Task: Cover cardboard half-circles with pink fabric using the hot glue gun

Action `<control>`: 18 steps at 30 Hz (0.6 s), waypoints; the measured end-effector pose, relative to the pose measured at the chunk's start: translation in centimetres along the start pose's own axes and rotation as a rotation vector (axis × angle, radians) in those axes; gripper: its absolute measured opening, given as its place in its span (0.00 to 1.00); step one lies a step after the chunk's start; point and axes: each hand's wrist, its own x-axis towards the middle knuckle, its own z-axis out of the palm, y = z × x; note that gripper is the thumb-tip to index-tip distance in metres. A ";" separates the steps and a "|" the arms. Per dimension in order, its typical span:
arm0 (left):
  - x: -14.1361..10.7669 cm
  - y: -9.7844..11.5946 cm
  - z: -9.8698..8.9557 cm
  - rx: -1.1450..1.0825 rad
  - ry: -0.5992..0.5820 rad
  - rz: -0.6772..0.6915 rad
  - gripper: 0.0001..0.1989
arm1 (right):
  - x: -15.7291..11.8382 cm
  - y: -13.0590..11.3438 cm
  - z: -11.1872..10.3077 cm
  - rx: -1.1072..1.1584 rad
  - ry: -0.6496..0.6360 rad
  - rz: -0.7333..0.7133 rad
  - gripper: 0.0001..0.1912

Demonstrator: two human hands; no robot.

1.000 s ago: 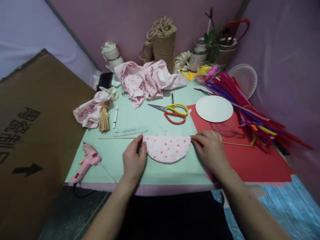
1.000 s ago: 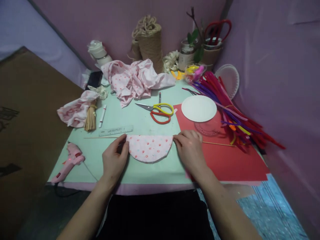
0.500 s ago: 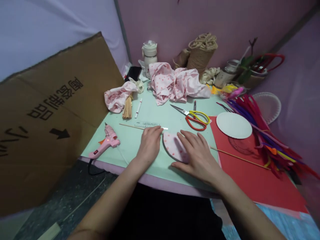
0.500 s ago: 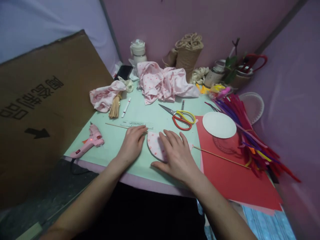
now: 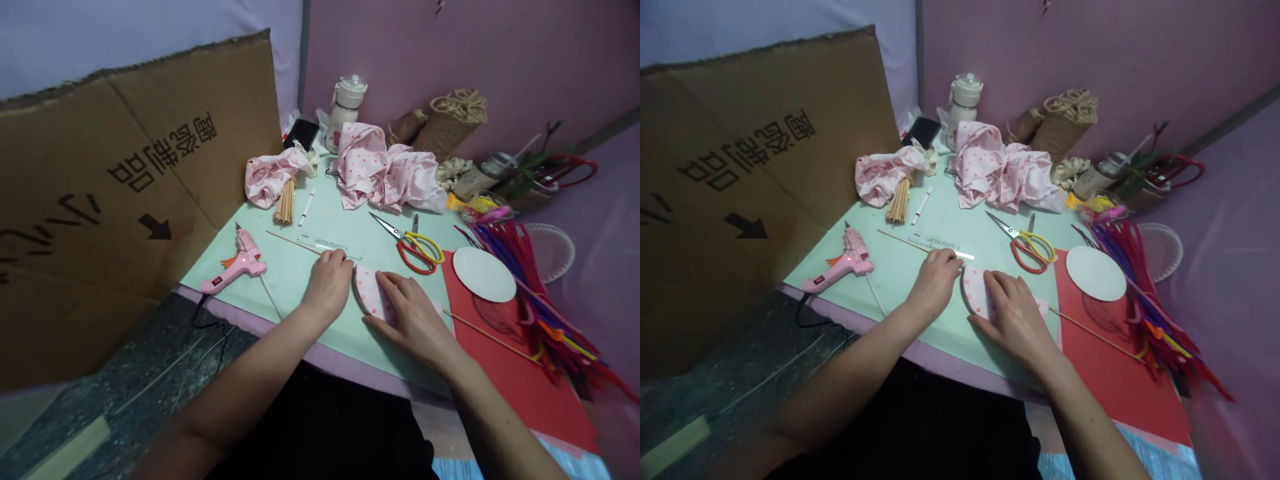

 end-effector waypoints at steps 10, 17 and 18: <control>0.0 0.0 0.2 -0.015 0.002 -0.027 0.12 | -0.1 0.3 -0.3 0.054 -0.016 -0.016 0.38; 0.1 -0.2 0.2 -0.020 0.010 -0.029 0.13 | 0.0 0.0 -0.4 0.078 0.009 -0.006 0.37; 0.1 -0.2 0.2 -0.011 0.004 -0.027 0.13 | 0.0 0.0 -0.4 0.080 0.005 -0.002 0.37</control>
